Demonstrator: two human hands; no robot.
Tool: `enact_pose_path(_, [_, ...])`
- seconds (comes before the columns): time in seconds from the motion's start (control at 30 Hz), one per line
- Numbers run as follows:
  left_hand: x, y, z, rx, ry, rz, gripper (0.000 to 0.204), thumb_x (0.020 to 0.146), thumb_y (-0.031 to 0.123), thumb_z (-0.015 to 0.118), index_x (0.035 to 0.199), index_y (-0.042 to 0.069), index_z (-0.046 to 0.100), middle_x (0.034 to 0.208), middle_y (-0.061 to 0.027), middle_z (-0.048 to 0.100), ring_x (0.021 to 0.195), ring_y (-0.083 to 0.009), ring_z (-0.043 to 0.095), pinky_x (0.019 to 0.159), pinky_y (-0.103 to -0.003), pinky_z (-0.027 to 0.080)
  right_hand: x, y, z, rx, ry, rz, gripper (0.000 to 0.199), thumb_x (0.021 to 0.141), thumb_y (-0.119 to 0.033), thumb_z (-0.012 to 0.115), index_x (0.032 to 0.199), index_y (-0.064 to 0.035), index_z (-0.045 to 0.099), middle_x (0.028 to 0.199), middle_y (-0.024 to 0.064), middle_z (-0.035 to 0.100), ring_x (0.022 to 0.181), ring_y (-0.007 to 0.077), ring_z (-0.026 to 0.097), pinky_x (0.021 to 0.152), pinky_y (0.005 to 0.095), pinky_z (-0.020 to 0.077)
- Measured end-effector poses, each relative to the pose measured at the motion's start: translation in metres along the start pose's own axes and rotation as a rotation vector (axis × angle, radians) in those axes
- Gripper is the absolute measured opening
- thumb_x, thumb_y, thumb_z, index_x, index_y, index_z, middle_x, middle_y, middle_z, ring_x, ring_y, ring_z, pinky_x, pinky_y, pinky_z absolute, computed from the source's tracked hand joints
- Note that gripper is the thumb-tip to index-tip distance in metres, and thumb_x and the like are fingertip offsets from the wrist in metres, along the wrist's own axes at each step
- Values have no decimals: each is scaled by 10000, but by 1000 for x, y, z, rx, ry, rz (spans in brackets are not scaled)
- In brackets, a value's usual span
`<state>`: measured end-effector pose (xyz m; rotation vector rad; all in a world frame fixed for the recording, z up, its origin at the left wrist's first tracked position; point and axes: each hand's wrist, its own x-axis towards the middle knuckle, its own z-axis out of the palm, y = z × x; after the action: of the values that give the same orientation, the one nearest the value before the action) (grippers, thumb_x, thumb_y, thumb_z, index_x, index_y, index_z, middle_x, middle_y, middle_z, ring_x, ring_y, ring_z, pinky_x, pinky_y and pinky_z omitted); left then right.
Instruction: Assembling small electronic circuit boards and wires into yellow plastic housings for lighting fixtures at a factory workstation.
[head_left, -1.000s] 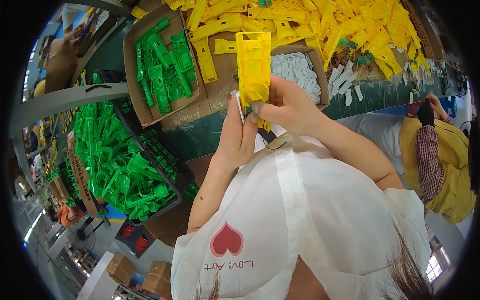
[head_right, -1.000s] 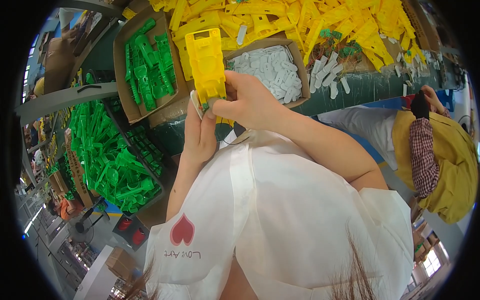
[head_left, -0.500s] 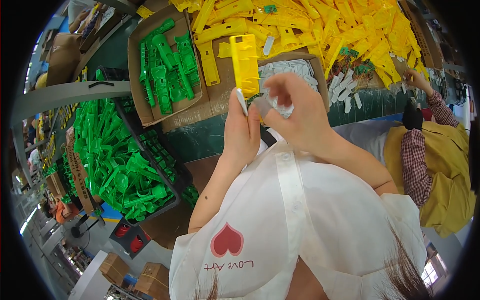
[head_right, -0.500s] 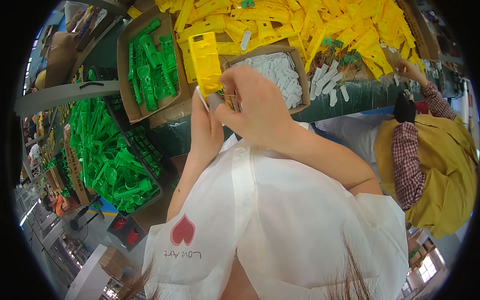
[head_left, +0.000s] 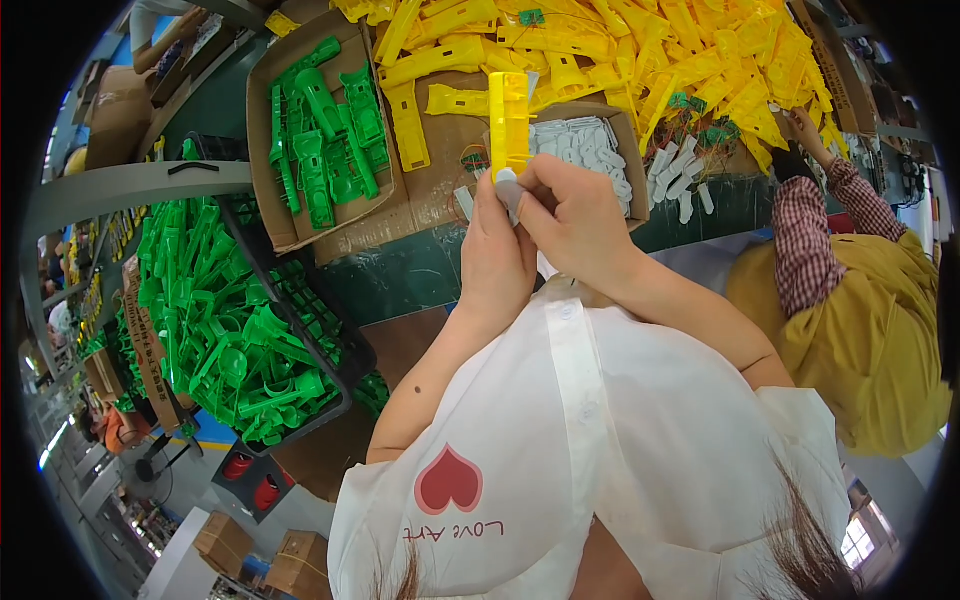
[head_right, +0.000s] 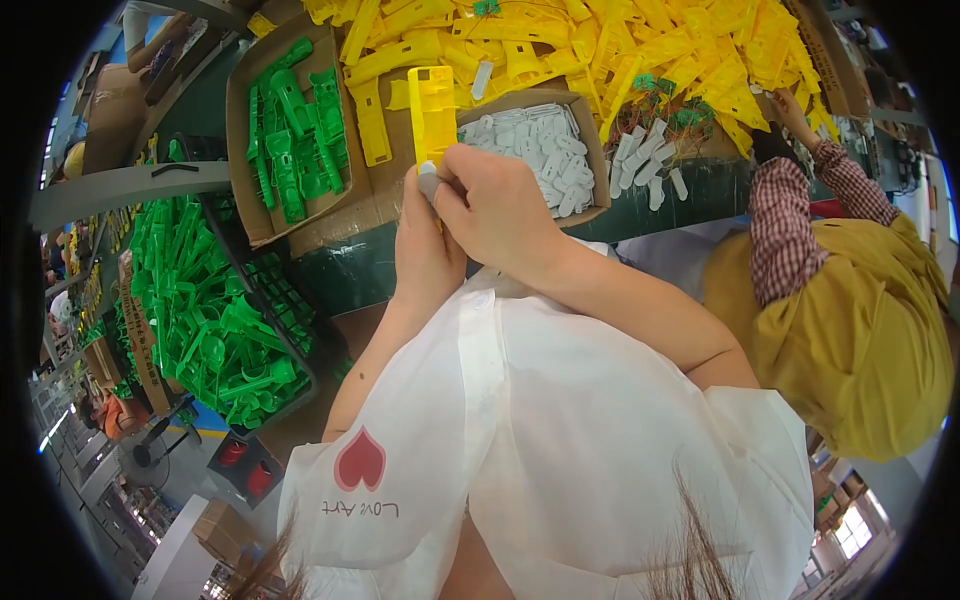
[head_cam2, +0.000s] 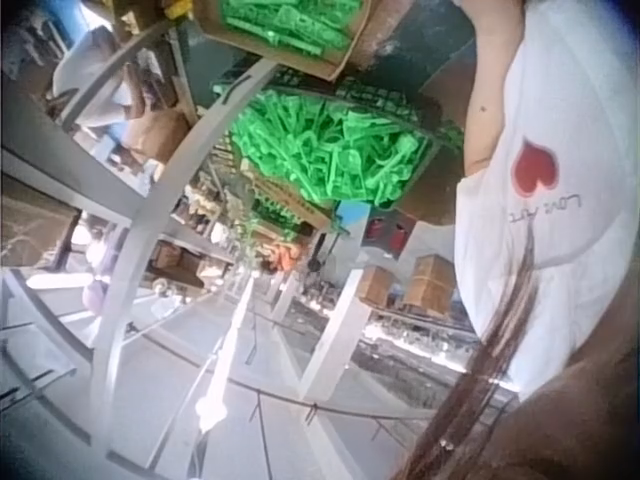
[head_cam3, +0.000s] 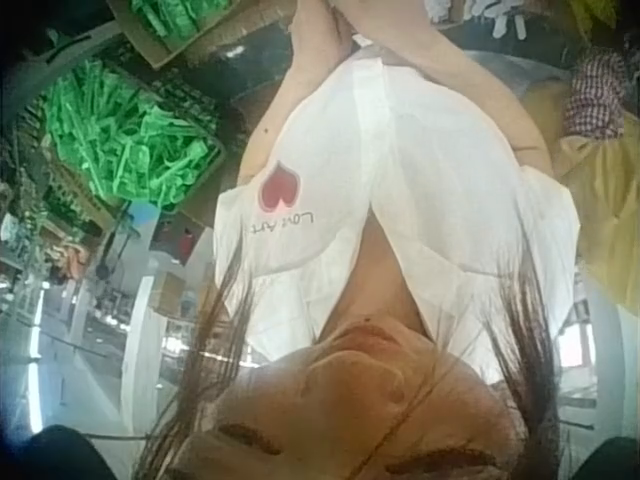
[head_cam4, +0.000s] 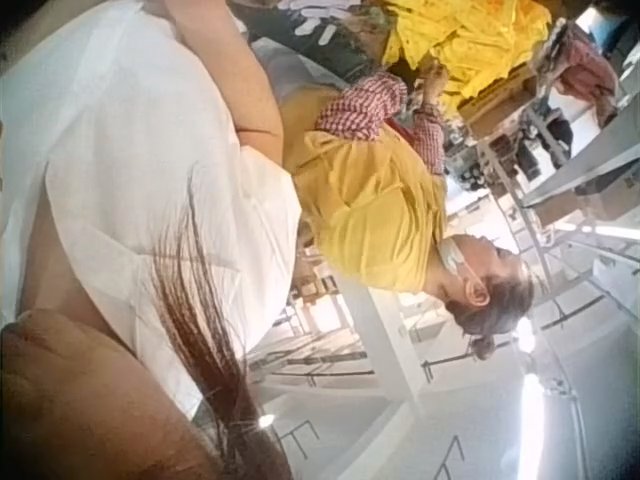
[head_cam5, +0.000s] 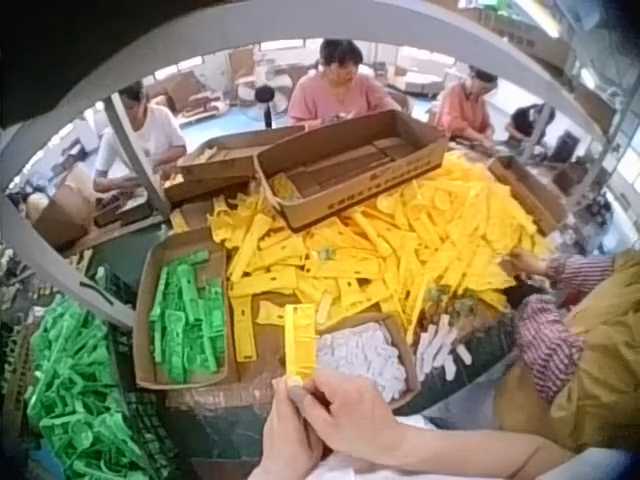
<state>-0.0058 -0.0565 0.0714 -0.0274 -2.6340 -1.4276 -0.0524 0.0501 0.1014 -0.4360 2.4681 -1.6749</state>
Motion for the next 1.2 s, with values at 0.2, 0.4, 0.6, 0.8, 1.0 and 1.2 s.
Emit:
enact_pose_path(0.2, [4,6,-11,-858,-279,-414,428,883,72,344,1294,4,244,1265,-120,366,1171,-233,388,964,-322,317,18,-5,-9,-58,-118,181,167,790,-145,580,739,14,560,593,82,557,502,159,529,482,269,419])
enact_pose_path(0.4, [-2,4,-16,-1520,-238,-536,408,928,156,305,1317,37,260,1285,-108,360,1171,-211,393,979,-379,307,19,-8,-11,-47,-178,172,186,826,-168,578,775,8,541,551,18,517,450,59,469,421,218,373])
enact_pose_path(0.6, [-2,-2,-17,-1360,-198,-421,468,929,104,321,1368,33,172,1334,-82,319,1215,-188,341,1013,-323,262,16,-6,-13,169,-314,296,129,831,-103,563,854,5,499,636,28,543,469,56,475,416,201,383])
enact_pose_path(0.8, [-5,0,-14,-1267,-198,-356,553,903,38,351,1383,32,74,1357,-76,275,1215,-172,322,1003,-298,264,15,-7,-13,176,-299,304,107,825,-58,558,824,-5,466,639,24,533,483,54,487,411,198,389])
enact_pose_path(1.0, [0,6,-29,-1217,-348,-311,646,845,-38,385,1385,35,39,1370,-92,244,1230,-185,304,1004,-301,260,13,-13,-22,187,-330,314,103,822,-42,558,829,-7,461,632,26,530,484,54,494,409,198,392])
enact_pose_path(1.2, [-1,7,-24,-1114,-259,-320,662,839,-59,393,1381,21,23,1361,-91,261,1234,-175,301,1005,-291,254,10,-8,-14,240,-271,281,106,828,-49,555,830,-11,456,631,24,528,488,51,497,415,188,399])
